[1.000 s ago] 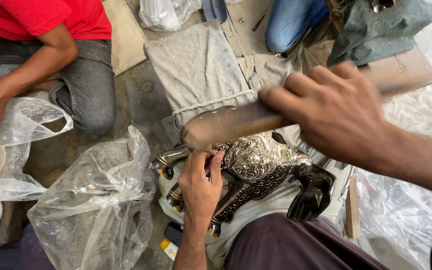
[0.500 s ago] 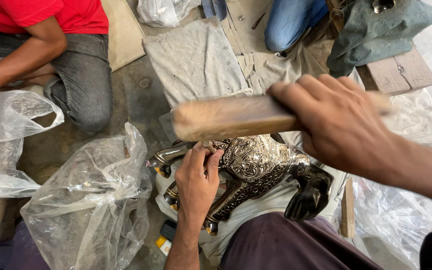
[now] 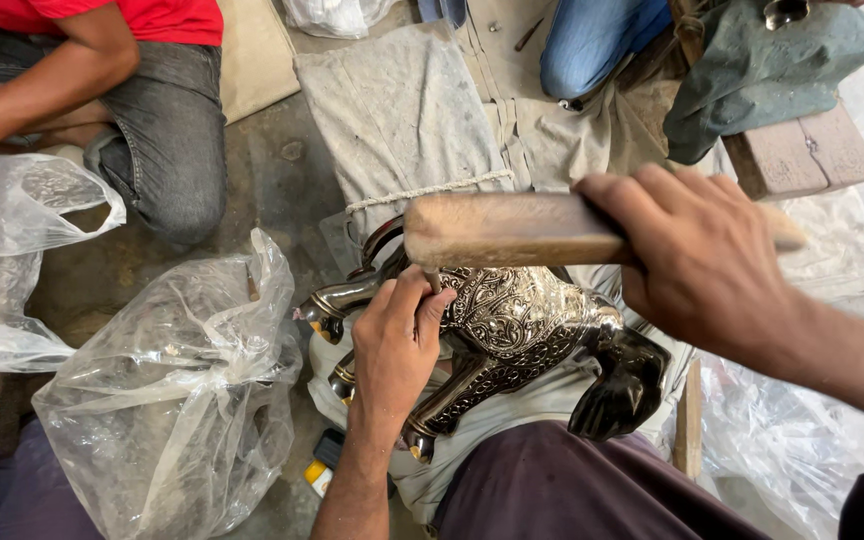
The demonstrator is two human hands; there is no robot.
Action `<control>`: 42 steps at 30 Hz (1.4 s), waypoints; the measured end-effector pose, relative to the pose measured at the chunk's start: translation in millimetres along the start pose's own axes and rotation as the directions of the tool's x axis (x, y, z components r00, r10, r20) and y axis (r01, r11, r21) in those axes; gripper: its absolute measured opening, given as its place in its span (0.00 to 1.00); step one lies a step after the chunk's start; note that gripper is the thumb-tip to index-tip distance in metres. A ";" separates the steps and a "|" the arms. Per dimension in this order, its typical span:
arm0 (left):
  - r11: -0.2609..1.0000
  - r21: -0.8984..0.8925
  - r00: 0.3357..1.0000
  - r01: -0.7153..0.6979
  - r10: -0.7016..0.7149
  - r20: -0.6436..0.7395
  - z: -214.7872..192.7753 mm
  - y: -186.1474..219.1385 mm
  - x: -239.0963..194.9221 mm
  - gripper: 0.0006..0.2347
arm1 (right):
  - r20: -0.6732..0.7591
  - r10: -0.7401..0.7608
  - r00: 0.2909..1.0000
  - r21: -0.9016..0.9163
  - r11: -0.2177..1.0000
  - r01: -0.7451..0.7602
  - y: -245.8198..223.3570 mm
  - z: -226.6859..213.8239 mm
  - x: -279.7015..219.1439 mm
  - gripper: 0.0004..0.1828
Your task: The person sits on the floor and uses a wooden mallet and a small metal chisel to repeatedly strike and emboss intricate patterns into a silver elephant figurine resting on their lap. The person adjusts the chisel position frequently to work on different areas of the figurine's body.
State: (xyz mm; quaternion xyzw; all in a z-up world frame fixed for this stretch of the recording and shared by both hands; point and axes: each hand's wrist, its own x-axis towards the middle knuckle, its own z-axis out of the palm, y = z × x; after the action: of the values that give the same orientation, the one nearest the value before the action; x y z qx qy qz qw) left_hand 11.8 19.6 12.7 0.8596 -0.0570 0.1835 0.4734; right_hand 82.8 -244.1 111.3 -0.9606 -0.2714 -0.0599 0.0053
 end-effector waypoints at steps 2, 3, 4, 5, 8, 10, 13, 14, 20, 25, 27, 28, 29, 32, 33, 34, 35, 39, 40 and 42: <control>0.999 -0.024 0.999 0.031 -0.030 0.039 -2.1 0.5 4.0 0.11 | 0.125 0.046 0.991 -0.079 0.996 -0.037 4.5 7.9 0.6 0.18; 0.998 -0.035 0.997 0.047 -0.045 0.057 -3.5 0.8 5.7 0.12 | 0.183 0.073 0.980 -0.120 0.992 -0.051 6.6 10.8 2.0 0.19; 0.998 -0.036 0.997 0.046 -0.044 0.056 -4.4 0.8 8.0 0.12 | 0.275 0.119 0.954 -0.174 0.982 -0.073 9.1 13.4 5.0 0.20; 0.998 -0.038 0.998 0.046 -0.044 0.054 -4.7 1.0 10.2 0.13 | 0.360 0.170 0.918 -0.230 0.969 -0.089 12.3 14.5 9.1 0.22; 0.998 -0.054 0.998 0.023 -0.020 0.056 -5.8 -0.3 15.7 0.14 | 0.187 0.071 0.980 -0.013 0.997 -0.070 16.2 10.0 16.8 0.23; 0.999 -0.049 0.998 0.021 -0.017 0.068 -6.0 -1.3 15.3 0.14 | 0.062 0.156 0.986 0.300 0.939 -0.167 13.1 5.1 17.2 0.25; 0.999 -0.002 0.997 0.037 -0.036 0.063 -2.6 -0.5 12.6 0.12 | 0.143 0.299 0.943 0.317 0.889 -0.330 6.7 -2.9 9.1 0.26; 0.999 0.021 0.999 0.043 -0.044 0.030 0.0 1.2 10.0 0.11 | 0.148 0.194 0.970 -0.013 0.981 -0.194 7.3 -7.1 5.7 0.24; 0.964 -0.186 0.958 0.192 -0.226 -0.178 10.0 6.5 -19.5 0.10 | 0.166 -0.009 0.986 -0.327 0.943 0.064 3.3 6.2 9.0 0.20; 0.994 0.017 0.967 0.111 -0.104 -0.233 21.6 3.6 -30.0 0.08 | 0.241 -0.006 0.970 -0.349 0.933 0.092 -1.6 11.0 25.5 0.22; 0.999 0.032 0.973 0.043 -0.035 -0.229 23.5 -0.2 -30.1 0.07 | 0.242 -0.019 0.970 -0.411 0.904 0.120 -1.5 -2.1 24.9 0.24; 0.998 0.045 0.974 0.047 -0.036 -0.224 24.5 -2.1 -32.6 0.07 | 0.155 -0.086 0.984 -0.239 0.963 0.122 -2.3 -8.4 22.9 0.25; 0.997 0.058 0.975 0.050 -0.036 -0.219 25.5 -5.0 -35.0 0.07 | 0.054 -0.132 0.990 -0.060 0.989 0.135 -3.6 -13.8 21.2 0.26; 0.994 0.105 0.980 0.012 0.009 -0.198 27.5 -15.3 -38.5 0.07 | -0.029 -0.245 0.969 -0.124 0.963 0.240 -13.6 -23.8 14.9 0.19; 0.993 0.121 0.980 -0.010 0.034 -0.194 28.3 -18.3 -38.2 0.08 | -0.007 -0.289 0.957 -0.245 0.928 0.279 -16.1 -26.2 15.1 0.15; 0.981 0.184 0.976 -0.062 0.098 -0.193 28.2 -20.3 -40.3 0.07 | -0.070 -0.292 0.954 -0.128 0.951 0.282 -18.3 -28.0 15.7 0.16; 0.963 0.246 0.969 -0.113 0.161 -0.188 27.9 -22.5 -42.1 0.06 | -0.134 -0.286 0.949 -0.010 0.958 0.287 -21.1 -29.3 14.8 0.17; 0.994 0.093 0.984 0.064 -0.048 -0.169 31.3 -26.1 -45.9 0.11 | -0.106 -0.358 0.928 -0.402 0.869 0.289 -22.7 -33.4 14.6 0.16; 0.985 0.173 0.985 0.001 0.028 -0.168 30.5 -27.0 -46.8 0.10 | -0.146 -0.332 0.932 -0.245 0.925 0.291 -22.9 -33.1 12.8 0.19; 0.937 0.328 0.972 -0.122 0.180 -0.152 29.4 -28.1 -47.5 0.10 | -0.215 -0.267 0.939 0.084 0.953 0.290 -22.6 -31.8 11.1 0.25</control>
State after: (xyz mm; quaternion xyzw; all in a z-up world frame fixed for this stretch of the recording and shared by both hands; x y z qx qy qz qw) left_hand -16.9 6.8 -41.4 0.8974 -0.0499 0.3028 0.3170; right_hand 76.9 -220.4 143.7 -0.8994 -0.4059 -0.1413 0.0792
